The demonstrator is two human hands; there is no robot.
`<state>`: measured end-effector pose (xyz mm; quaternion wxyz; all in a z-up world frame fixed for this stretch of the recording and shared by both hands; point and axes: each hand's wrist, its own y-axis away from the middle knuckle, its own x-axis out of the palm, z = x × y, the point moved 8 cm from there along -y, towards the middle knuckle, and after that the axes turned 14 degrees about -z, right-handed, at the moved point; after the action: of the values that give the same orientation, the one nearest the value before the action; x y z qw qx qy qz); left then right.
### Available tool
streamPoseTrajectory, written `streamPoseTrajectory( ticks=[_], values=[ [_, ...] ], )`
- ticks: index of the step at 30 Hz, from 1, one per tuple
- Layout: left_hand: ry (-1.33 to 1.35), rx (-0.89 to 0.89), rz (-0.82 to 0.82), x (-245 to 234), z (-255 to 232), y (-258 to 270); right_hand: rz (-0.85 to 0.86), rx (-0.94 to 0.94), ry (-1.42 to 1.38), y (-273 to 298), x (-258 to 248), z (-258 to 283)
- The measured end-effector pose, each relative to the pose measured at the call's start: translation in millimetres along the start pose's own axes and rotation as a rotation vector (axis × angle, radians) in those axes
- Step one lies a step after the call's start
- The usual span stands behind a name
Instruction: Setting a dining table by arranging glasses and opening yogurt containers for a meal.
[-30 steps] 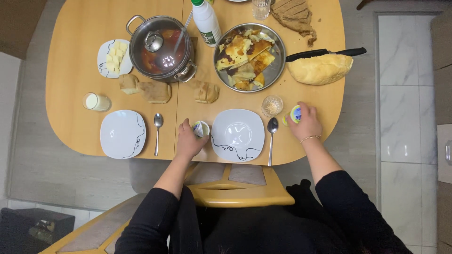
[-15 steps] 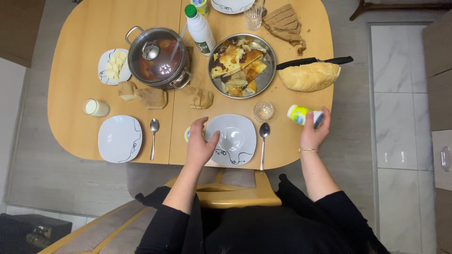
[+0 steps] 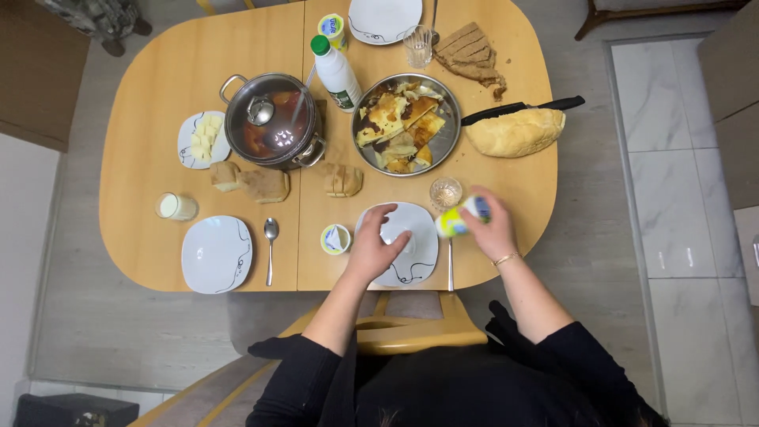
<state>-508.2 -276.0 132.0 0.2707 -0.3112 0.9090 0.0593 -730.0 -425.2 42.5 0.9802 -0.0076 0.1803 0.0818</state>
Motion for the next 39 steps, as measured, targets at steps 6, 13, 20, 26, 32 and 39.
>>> streamPoseTrajectory(
  ticks=[6,13,20,26,32,39],
  values=[
    [0.170,-0.107,0.462,32,-6,13,0.422,-0.024,-0.032,50,44,96],
    [0.517,-0.249,0.336,42,27,5,0.341,0.157,-0.490,61,54,74],
    [0.555,-0.285,0.419,46,14,19,0.289,0.217,-0.522,70,43,66],
    [0.139,-0.084,0.370,33,-30,22,0.071,0.153,-0.237,62,10,61],
    [-0.012,-0.028,0.248,47,-54,26,-0.163,-0.456,0.456,46,-20,87],
    [0.173,-0.175,0.209,82,-74,37,0.060,-0.137,0.106,9,-50,49]
  ],
)
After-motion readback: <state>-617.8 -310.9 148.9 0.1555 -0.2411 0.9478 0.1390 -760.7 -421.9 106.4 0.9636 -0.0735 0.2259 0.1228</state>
